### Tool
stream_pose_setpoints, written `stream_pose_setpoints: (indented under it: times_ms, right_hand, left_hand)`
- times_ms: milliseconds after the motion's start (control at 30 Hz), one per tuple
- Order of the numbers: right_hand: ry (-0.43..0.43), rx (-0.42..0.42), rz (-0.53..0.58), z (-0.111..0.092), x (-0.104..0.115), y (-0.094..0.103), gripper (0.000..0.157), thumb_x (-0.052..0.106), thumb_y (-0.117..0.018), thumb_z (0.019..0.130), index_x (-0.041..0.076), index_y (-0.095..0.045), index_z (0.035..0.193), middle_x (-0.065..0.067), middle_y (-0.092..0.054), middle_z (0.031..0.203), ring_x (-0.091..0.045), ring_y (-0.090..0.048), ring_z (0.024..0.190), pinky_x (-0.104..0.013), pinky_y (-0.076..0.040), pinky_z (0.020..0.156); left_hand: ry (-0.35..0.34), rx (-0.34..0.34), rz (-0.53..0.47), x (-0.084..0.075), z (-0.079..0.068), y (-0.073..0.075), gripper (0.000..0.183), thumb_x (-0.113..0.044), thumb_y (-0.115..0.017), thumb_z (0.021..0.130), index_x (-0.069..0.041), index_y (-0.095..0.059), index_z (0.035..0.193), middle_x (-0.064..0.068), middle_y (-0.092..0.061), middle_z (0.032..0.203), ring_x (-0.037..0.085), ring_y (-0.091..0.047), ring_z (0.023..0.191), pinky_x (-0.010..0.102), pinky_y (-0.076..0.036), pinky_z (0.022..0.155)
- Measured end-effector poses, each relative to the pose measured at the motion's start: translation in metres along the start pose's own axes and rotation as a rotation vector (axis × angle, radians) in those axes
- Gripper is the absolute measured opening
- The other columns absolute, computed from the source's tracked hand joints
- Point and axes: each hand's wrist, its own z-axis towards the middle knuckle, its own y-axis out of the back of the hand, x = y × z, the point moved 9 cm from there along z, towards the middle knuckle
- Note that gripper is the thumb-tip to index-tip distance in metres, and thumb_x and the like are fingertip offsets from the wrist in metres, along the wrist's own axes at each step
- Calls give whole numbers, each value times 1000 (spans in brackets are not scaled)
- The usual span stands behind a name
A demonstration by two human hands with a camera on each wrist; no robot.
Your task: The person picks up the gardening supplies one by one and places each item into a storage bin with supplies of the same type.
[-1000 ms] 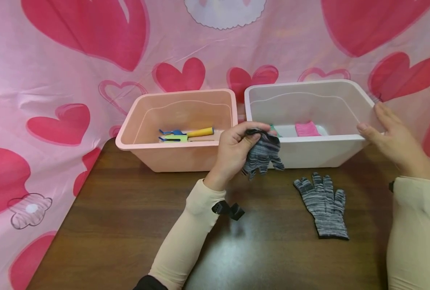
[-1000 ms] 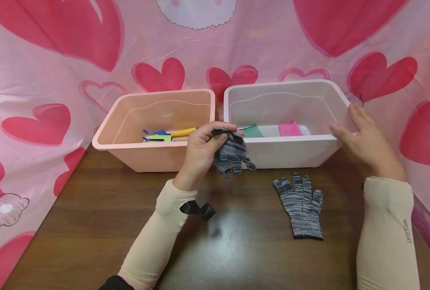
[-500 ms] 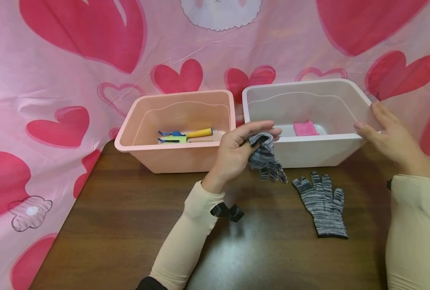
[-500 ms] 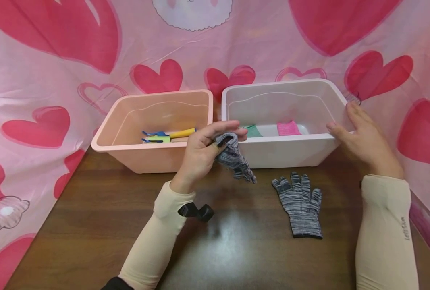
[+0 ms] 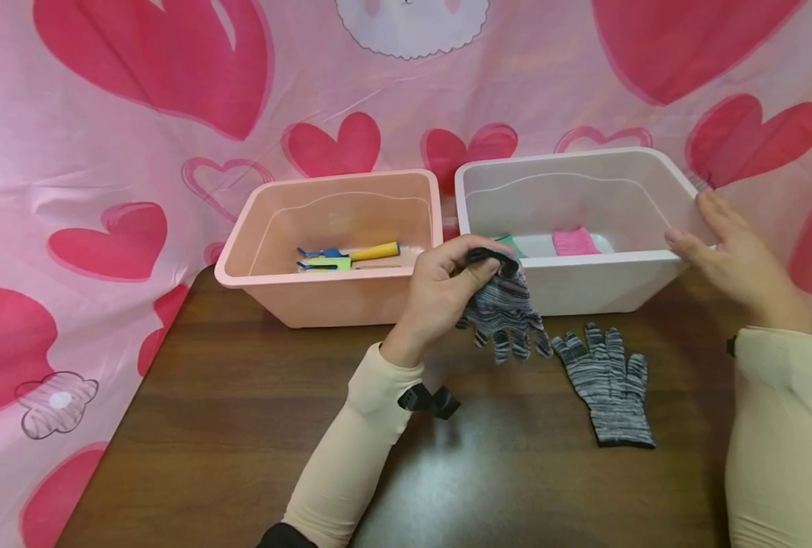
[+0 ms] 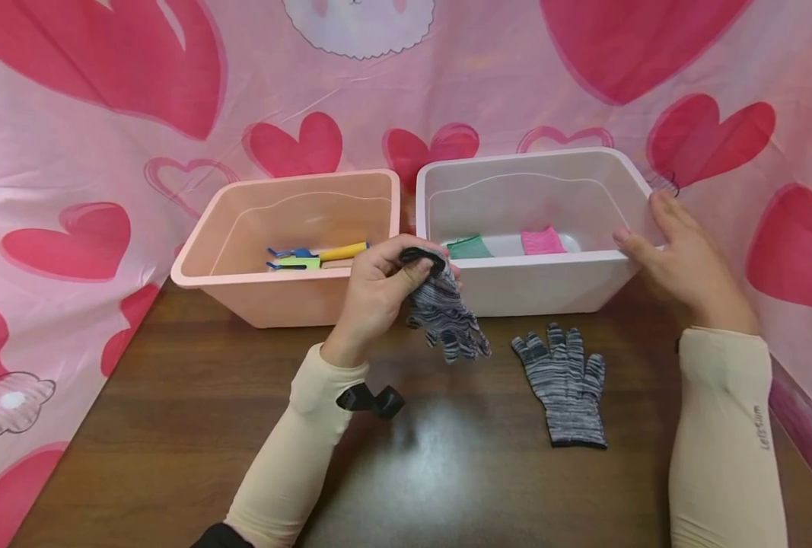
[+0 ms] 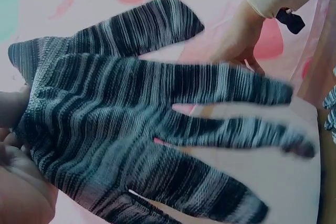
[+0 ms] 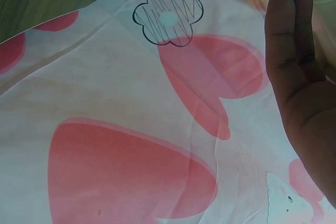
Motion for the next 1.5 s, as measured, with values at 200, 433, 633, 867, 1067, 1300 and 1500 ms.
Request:
stream_pose_setpoints:
  times_ms: [200,433,633,867,1067,1300,1500]
  right_hand:
    - [-5,5,6,-1,-3,1,85,45,-54,100,23,0,162,-11,7,168,-48,5,149,-80,-3,104]
    - [14,35,25,0,-4,2,86,45,-55,100,25,0,162,-8,7,168,-47,6,150,-81,-4,103]
    - [43,25,17,2,-1,3,85,43,-55,100,19,-2,162,-11,6,168,-43,6,151,-75,0,109]
    - [28,27,13,1,-2,3,86,46,-55,100,22,0,162,-9,7,168,-44,6,151,-77,-2,107]
    - [44,16,14,1,-1,4,86,46,-55,99,20,-2,162,-10,5,168,-43,5,151,-76,-2,108]
    - [42,10,19,1,-3,4,86,46,-55,99,20,-2,162,-10,5,168,-42,5,151,-75,-1,109]
    - [38,5,31,1,-2,4,86,47,-56,99,21,-3,162,-10,4,168,-43,4,151,-76,-2,108]
  left_hand:
    - [-12,-24,2,-2,-1,-2,15,11,-63,93,15,-66,107,24,-67,94,15,-64,76,32,-56,68]
    - [-19,-26,-22,-3,-1,-6,18,7,-63,94,13,-67,111,21,-69,99,21,-67,78,37,-59,69]
    - [10,-91,5,2,4,-1,20,-3,-63,97,10,-69,112,17,-70,98,21,-68,79,39,-60,70]
    - [46,-205,25,5,18,10,19,-7,-62,98,7,-66,110,16,-67,95,20,-64,77,31,-57,67]
    - [47,-227,54,1,32,11,18,-9,-60,100,3,-66,113,16,-68,100,24,-64,81,34,-58,71]
    - [54,-329,5,-1,53,21,18,-7,-56,103,6,-64,113,15,-67,95,16,-62,77,29,-56,71]
    - [99,-446,-95,2,69,32,19,-11,-60,102,6,-68,108,13,-67,91,17,-62,76,28,-56,71]
